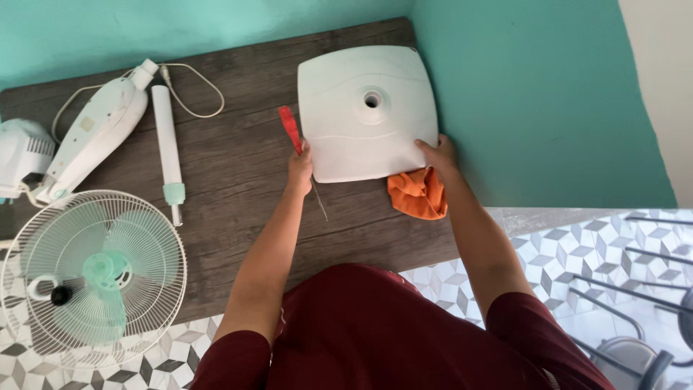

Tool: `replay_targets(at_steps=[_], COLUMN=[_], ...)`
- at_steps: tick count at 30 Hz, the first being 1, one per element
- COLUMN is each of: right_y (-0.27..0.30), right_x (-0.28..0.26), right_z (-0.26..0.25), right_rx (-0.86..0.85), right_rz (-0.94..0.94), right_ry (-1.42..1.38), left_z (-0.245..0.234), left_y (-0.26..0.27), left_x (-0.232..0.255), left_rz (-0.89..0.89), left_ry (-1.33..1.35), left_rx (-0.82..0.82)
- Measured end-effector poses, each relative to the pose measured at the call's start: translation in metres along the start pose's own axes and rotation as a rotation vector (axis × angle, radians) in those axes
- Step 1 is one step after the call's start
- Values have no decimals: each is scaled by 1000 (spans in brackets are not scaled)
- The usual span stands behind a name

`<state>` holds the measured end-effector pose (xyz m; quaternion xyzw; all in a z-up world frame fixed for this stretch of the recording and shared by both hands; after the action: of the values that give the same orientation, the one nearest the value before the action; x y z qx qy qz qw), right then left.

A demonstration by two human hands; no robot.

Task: The person assembles a standing fan by first securing the base with a screwdriver, then attaching the stand pole, and finally mounting the fan head with blades and securing the front grille. The person uses a screwdriver and a cloth during the process.

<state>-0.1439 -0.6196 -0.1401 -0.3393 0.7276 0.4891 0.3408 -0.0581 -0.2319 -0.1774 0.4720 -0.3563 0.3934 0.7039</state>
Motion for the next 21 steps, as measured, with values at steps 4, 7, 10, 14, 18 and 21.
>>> replay_targets(at_steps=[4,7,10,14,18,21], right_y=[37,89,130,137,139,151], right_x=[-2,13,34,42,26,8], right_z=[11,40,60,42,35,40], right_rx=[101,172,150,116,-51,-172], right_rz=[-112,-78,-86,-204,-152,-59], right_ry=[227,470,831,753,782,763], left_z=[-7,-17,-36,-60,-77,-81], left_y=[-3,9,41,102,153,180], left_x=[-11,-16,-23,-38,-52,-57], left_rz=[21,-15,-104,-151,-201,-184], left_ry=[26,42,-85,-105,3,54], left_rx=[-36,-60,0,23,60,64])
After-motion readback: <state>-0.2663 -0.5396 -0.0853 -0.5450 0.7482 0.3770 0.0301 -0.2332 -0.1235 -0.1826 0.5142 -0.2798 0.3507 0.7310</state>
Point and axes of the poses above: each hand's wrist, its own y-axis away from the middle knuckle, its own z-axis out of the palm, x = y × z, the point moved 4 cm from there along -y, towards the middle knuckle, and after that the axes turned 13 degrees about -x, right-handed, at the moved point
